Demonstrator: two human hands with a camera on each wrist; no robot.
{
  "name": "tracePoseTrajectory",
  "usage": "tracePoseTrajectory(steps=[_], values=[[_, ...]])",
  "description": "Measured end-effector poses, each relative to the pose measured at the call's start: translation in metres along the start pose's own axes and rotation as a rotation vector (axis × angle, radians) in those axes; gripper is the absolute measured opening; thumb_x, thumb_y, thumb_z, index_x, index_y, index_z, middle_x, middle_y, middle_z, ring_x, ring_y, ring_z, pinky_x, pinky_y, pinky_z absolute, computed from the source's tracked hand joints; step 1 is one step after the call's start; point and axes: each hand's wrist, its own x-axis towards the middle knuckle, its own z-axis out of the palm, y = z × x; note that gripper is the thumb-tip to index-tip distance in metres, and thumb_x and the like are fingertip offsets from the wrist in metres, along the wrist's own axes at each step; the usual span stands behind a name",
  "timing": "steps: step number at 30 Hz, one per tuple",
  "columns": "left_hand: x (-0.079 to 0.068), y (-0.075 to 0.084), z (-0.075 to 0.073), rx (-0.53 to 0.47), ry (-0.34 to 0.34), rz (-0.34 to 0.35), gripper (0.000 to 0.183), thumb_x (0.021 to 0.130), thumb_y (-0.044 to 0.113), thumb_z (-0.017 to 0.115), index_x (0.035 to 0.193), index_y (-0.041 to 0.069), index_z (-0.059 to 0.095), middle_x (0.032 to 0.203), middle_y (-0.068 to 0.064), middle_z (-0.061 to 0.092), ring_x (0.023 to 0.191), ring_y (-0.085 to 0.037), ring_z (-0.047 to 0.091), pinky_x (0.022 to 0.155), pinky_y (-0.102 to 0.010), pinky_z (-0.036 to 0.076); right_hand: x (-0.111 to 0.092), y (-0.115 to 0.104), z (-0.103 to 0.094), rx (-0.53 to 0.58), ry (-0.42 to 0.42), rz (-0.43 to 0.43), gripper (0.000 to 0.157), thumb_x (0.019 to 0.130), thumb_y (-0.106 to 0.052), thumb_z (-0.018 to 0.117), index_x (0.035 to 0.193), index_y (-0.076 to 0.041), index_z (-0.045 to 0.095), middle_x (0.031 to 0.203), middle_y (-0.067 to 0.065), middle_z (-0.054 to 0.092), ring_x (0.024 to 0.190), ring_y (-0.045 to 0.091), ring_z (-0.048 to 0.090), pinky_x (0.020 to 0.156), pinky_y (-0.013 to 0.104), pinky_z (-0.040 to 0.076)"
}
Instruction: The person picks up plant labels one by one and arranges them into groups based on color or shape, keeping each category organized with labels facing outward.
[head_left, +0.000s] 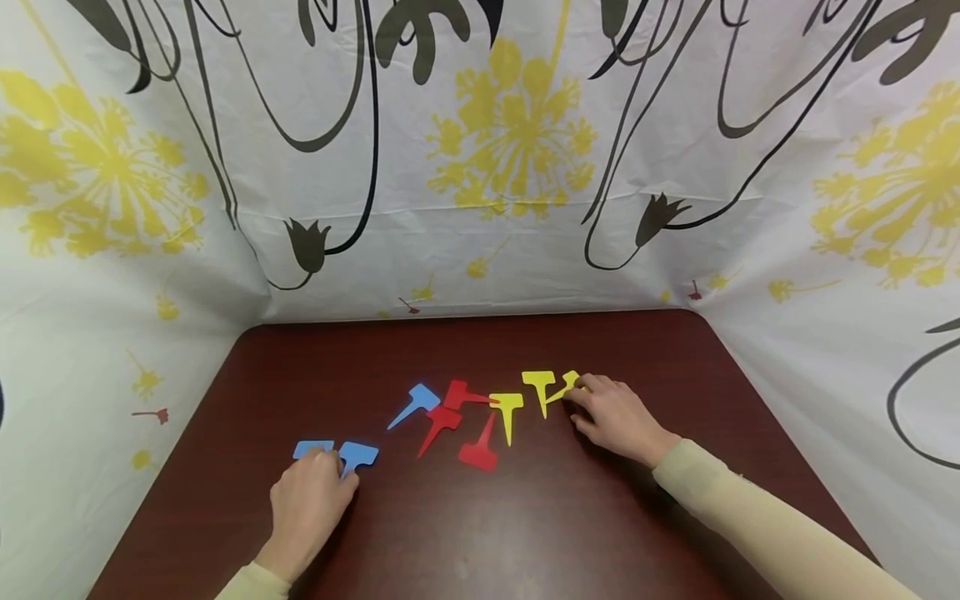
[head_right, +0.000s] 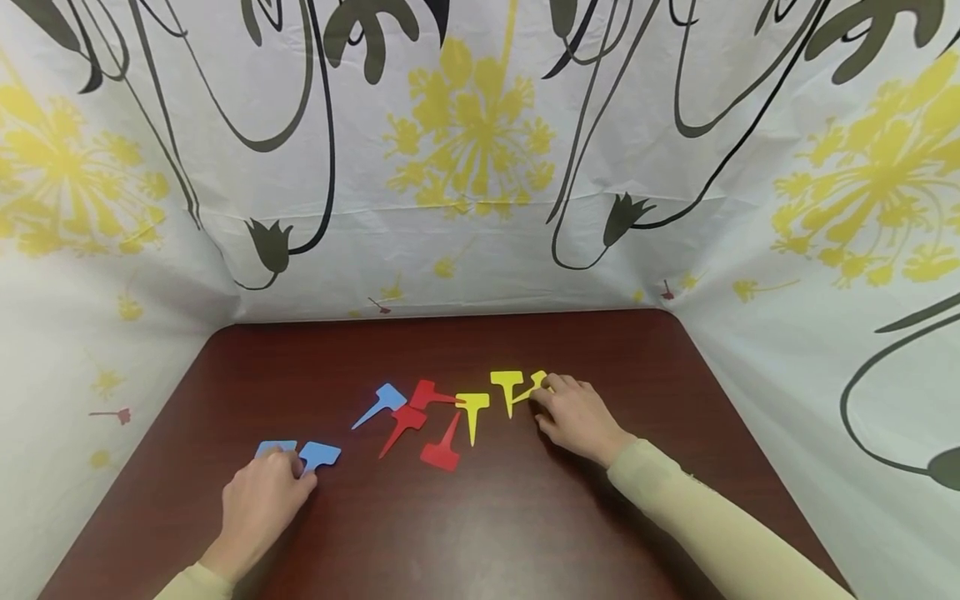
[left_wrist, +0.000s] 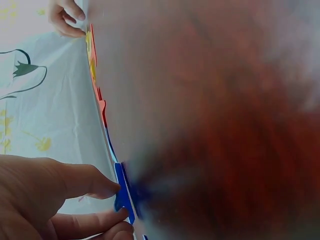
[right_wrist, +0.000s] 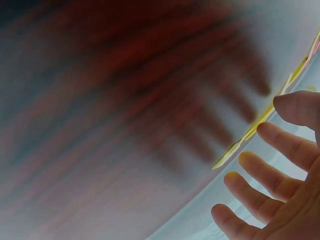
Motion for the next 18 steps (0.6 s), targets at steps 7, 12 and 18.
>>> tracePoseTrajectory(steps=[7, 12, 18], values=[[-0.003, -0.003, 0.0013, 0.003, -0.023, -0.005, 0.044, 0.084, 0.016, 0.069, 0.049, 0.016, 0.042, 0.062, -0.002, 0.04, 0.048, -0.016, 0.031, 0.039, -0.03, 0.023, 0.002, -0.0013, 0.0022, 0.001, 0.006, -0.015, 0.031, 0.088, -0.026, 0.077, 0.117, -0.014, 0.073, 0.112, 0.006, 0.062, 0.107, 0.028, 0.06, 0.081, 0.051, 0.052], [0.0028, -0.0072, 0.0041, -0.003, -0.011, -0.025, 0.046, 0.082, 0.014, 0.069, 0.048, 0.016, 0.038, 0.059, 0.001, 0.033, 0.049, -0.013, 0.022, 0.04, -0.029, 0.019, 0.0026, -0.0013, 0.0043, 0.006, 0.001, -0.016, 0.031, 0.089, -0.026, 0.076, 0.117, -0.014, 0.073, 0.112, 0.006, 0.062, 0.108, 0.029, 0.06, 0.082, 0.052, 0.052], [0.006, -0.0101, 0.0053, -0.009, -0.029, -0.042, 0.048, 0.082, 0.016, 0.07, 0.048, 0.016, 0.037, 0.059, 0.002, 0.03, 0.05, -0.013, 0.021, 0.041, -0.03, 0.019, 0.0029, -0.002, 0.0034, 0.012, 0.001, -0.011, 0.032, 0.089, -0.026, 0.076, 0.118, -0.014, 0.073, 0.114, 0.007, 0.061, 0.11, 0.029, 0.059, 0.084, 0.053, 0.051]])
